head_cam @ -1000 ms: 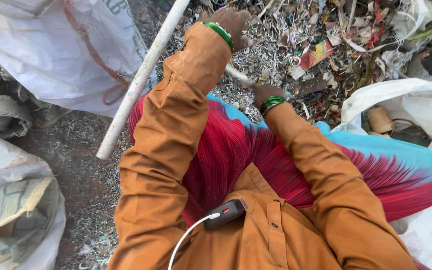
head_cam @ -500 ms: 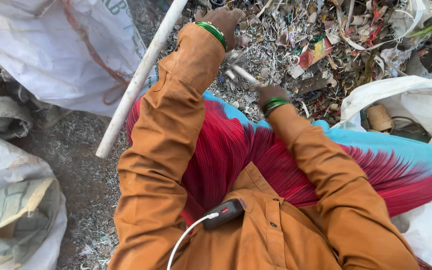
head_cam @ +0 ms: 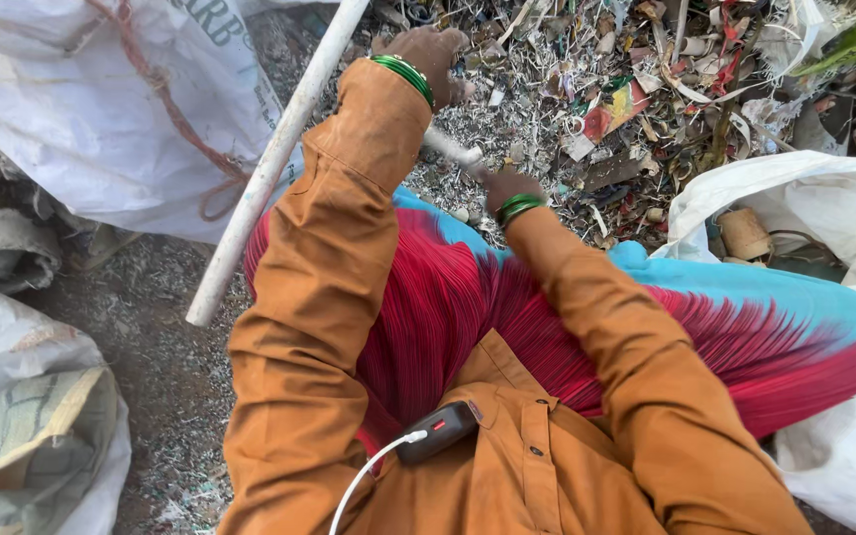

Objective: The person sorts through a pile of waste and debris by hand, picking up small metal or plastic fragments and placing them into a white bag.

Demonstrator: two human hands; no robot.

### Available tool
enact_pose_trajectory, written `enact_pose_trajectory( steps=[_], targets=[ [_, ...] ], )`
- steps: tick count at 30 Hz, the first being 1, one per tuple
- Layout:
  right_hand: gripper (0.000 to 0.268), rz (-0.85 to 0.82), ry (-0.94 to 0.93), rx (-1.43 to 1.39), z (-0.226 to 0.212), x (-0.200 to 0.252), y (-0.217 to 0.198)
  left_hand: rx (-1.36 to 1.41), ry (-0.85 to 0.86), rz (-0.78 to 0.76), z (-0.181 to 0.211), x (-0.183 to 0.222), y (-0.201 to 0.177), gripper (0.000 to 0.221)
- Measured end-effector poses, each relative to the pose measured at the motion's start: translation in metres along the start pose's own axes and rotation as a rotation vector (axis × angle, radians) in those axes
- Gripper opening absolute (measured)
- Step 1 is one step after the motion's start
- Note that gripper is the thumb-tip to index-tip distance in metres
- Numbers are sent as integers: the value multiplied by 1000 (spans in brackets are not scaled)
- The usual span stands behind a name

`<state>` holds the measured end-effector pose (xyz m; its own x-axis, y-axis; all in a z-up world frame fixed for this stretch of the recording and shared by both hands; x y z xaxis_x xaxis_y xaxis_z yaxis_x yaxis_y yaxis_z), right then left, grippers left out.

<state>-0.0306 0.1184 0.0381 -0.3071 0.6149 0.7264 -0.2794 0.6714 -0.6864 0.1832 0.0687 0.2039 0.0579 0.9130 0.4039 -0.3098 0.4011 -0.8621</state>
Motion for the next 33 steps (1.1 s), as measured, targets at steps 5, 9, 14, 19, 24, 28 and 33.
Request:
enact_pose_trajectory(
  steps=[5,9,14,19,24,28,33],
  targets=[
    [41,-113,113,-113,59,59,-30,-44,-49,-87,-3,13,-4,58],
    [41,-75,-176,28,30,64,13,-75,-117,-166,4,12,-5,56],
    [45,-125,35,73,38,38,11,-53,-28,-48,4,13,-2,57],
    [43,-138,-131,49,51,61,-10,-67,-60,-85,-5,20,6,61],
    [43,-113,-286,0,-2,50,18,-51,-84,-74,-25,19,13,66],
    [39,-58,108,-88,42,37,-19,-24,-102,-76,-42,32,20,65],
    [46,-194,-111,-47,36,66,-11,-117,-227,-209,-57,8,64,58]
  ],
)
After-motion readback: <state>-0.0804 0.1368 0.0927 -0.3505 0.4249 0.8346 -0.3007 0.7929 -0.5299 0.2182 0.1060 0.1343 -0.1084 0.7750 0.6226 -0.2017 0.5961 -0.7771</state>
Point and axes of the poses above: each hand's wrist, its own x-axis away from the middle knuckle, its own y-axis out of the palm, z = x × y, the point moved 1 cm from there along -x, towards the middle knuckle, and after that the axes turned 6 degrees about -z, right-handed, at the moved point
